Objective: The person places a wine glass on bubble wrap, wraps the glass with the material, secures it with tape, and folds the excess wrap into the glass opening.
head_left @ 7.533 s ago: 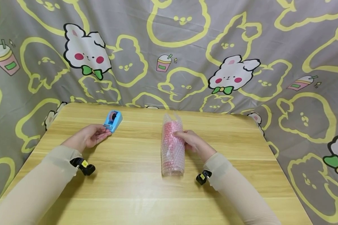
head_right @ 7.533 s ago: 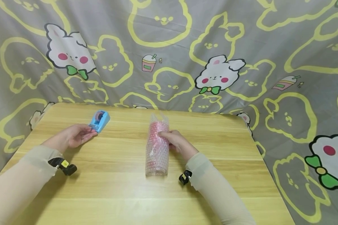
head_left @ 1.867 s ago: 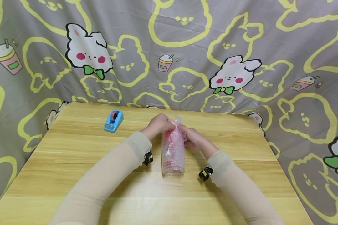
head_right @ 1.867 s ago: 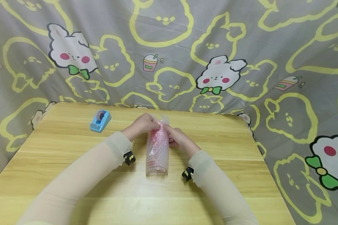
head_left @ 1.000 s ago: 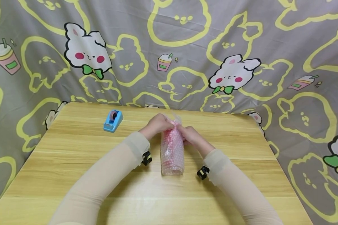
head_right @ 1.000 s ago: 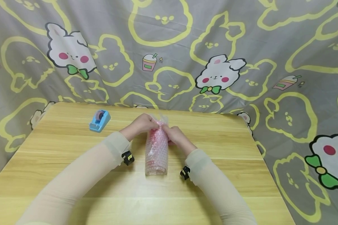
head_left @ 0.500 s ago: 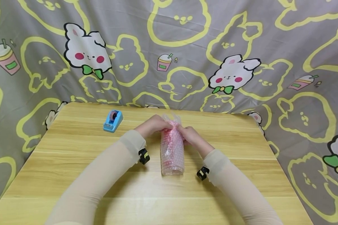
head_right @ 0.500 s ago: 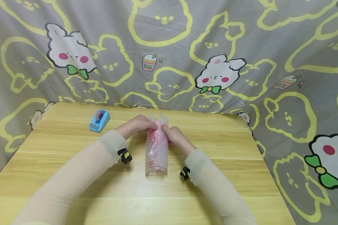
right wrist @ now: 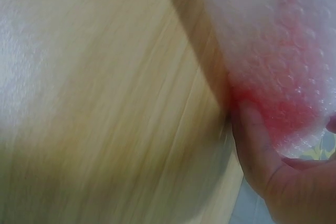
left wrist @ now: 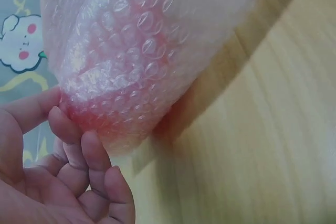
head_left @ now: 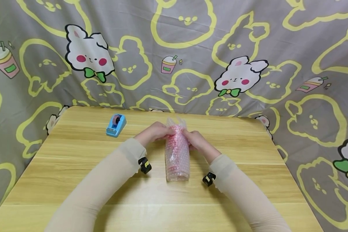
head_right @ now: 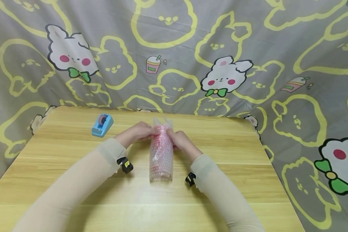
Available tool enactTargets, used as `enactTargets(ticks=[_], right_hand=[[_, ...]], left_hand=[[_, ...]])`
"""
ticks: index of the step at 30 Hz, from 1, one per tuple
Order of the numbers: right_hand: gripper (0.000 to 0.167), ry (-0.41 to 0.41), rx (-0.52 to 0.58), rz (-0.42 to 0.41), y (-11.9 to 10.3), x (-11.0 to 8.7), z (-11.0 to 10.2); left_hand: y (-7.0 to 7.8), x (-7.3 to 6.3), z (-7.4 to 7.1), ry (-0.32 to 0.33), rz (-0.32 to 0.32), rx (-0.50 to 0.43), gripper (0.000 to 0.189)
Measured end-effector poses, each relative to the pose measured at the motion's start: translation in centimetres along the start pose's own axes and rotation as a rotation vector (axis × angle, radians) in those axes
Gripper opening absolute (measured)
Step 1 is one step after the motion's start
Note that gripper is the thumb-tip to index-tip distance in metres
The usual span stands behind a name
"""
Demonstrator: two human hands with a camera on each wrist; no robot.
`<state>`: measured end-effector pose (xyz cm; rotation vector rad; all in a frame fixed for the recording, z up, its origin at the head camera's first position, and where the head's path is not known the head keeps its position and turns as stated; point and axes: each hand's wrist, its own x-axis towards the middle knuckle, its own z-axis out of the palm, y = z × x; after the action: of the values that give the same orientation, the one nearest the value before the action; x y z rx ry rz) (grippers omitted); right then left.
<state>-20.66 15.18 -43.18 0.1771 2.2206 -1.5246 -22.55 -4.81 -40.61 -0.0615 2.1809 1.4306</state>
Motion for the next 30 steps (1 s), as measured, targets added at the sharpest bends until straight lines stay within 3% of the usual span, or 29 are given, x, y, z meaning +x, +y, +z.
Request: enactTargets(ticks=[10, 17, 30], right_hand=[[0.048, 0.002, 0.021, 0.022, -0.3, -0.3, 0.1], [0.046, 0.001, 0.024, 0.032, -0.4, -0.3, 0.1], [0.045, -0.013, 0.057, 0.028, 0.0, 0.3, 0.1]], left_hand=[[-1.0, -0.6, 0.6, 0.032, 0.033, -0.122, 0.032], [-1.5, -0.2, 0.8, 0.032, 0.022, -0.182, 0.028], [-2.4, 0.2, 0.7, 0.024, 0.010, -0.222, 0.032]])
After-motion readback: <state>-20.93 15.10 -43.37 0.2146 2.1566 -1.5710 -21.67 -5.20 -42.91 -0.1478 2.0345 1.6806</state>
